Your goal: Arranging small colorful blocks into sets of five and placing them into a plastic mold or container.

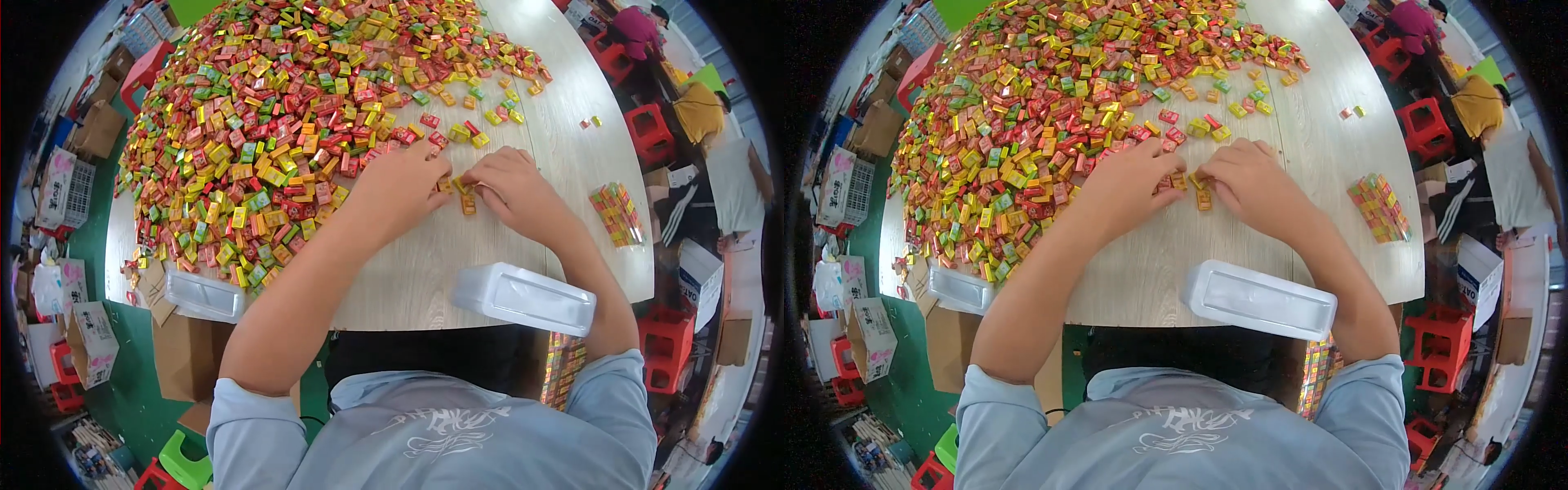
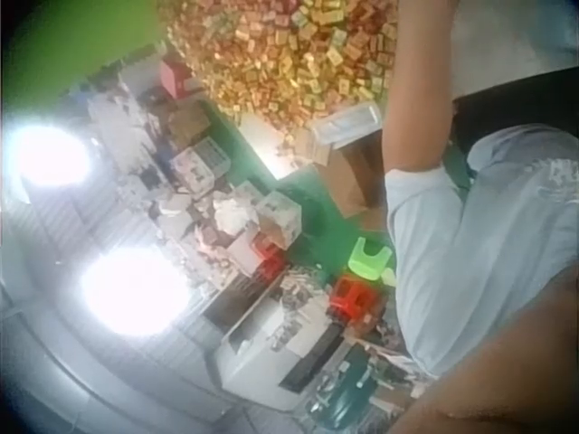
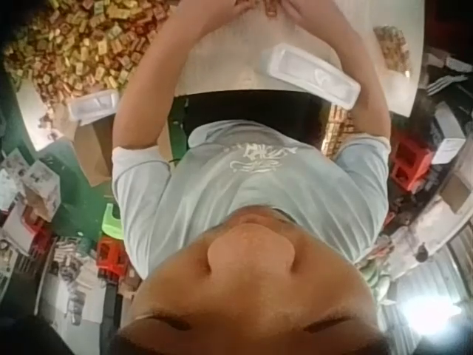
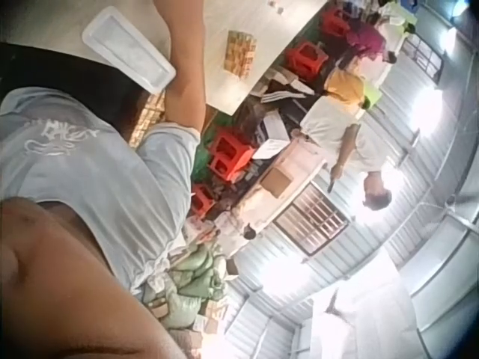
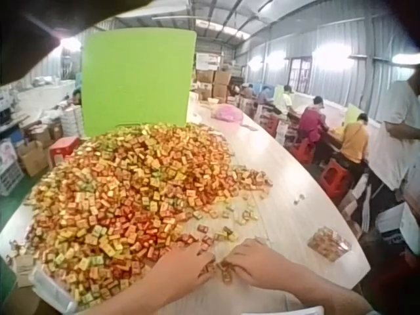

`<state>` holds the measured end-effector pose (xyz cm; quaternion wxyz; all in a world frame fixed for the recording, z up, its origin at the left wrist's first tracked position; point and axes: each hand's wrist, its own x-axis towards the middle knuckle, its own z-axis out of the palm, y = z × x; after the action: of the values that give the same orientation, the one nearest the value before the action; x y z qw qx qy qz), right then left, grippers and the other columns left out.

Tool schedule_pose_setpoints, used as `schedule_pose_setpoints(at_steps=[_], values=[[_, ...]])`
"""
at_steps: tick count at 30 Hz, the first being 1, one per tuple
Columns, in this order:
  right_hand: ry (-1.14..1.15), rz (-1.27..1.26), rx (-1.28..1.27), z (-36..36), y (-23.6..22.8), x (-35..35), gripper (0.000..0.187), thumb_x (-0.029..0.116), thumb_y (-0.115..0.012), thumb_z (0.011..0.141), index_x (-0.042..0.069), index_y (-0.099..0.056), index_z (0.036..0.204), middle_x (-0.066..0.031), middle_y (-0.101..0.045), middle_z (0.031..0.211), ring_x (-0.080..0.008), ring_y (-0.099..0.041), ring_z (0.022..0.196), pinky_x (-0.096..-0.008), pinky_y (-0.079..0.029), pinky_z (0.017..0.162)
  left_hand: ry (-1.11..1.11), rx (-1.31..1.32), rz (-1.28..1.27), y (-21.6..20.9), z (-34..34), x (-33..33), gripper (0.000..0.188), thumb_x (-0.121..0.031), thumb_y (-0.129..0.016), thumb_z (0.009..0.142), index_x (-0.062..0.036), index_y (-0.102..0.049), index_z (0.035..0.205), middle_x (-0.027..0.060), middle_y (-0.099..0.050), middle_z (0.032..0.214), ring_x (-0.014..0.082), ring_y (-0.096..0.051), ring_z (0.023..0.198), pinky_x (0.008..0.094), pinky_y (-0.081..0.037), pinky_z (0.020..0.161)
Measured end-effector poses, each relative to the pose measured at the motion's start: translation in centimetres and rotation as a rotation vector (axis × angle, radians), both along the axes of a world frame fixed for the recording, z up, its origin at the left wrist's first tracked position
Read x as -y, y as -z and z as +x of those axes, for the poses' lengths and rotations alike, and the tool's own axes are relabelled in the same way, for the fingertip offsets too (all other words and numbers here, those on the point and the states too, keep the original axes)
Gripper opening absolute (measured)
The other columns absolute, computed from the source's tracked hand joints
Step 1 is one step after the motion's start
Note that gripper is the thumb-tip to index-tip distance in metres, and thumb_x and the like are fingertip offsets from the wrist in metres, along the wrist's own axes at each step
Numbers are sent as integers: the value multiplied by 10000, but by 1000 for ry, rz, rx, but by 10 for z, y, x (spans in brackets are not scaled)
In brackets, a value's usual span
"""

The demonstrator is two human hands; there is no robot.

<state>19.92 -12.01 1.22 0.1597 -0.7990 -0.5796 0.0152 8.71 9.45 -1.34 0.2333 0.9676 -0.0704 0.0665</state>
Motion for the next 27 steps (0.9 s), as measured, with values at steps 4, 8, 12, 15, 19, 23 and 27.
schedule_pose_setpoints(at_steps=[4,8,12,15,19,23,27], values=[[22,12,-86,-1,3,3,222,68,-650,907,45,-678,1126,-118,-684,1093,-316,-601,1102,-432,-438,1021,31,18,-6,0,1,2,346,-309,-747,930,-98,-669,1194,122,-624,1150,332,-657,1079,447,-543,906],[30,34,-111,-10,8,0,260,140,-698,899,41,-660,1136,-128,-680,1092,-312,-605,1079,-433,-442,1013,37,42,-9,1,2,2,364,-316,-753,926,-108,-668,1212,126,-621,1147,343,-659,1086,453,-544,907],[76,103,-57,-24,6,0,245,148,-728,885,40,-663,1096,-112,-682,1054,-306,-621,1039,-433,-449,1006,17,2,-15,-4,0,5,392,-328,-764,915,-109,-665,1224,135,-616,1151,348,-661,1072,452,-544,905],[68,-23,-70,-17,6,15,220,133,-745,871,40,-666,1054,-99,-681,1002,-295,-640,1002,-417,-476,971,32,7,3,-3,1,5,432,-346,-774,904,-100,-657,1239,146,-612,1153,351,-662,1060,452,-543,901],[195,35,-169,-10,6,20,188,136,-744,900,28,-670,1035,-114,-677,967,-296,-659,929,-403,-517,878,58,34,8,0,2,6,448,-356,-771,905,-84,-652,1241,151,-604,1169,351,-658,1065,448,-536,918],[157,76,-195,-13,0,3,172,155,-711,953,12,-679,1044,-122,-681,973,-291,-672,902,-394,-530,847,53,44,23,2,1,3,439,-347,-765,909,-84,-649,1240,149,-597,1188,351,-649,1102,446,-526,947],[350,133,-4,42,-9,0,211,191,-681,976,14,-690,1091,-136,-695,1021,-294,-680,946,-399,-529,865,45,-12,28,-2,1,4,438,-341,-764,910,-89,-643,1247,148,-597,1190,350,-645,1120,447,-524,954]])
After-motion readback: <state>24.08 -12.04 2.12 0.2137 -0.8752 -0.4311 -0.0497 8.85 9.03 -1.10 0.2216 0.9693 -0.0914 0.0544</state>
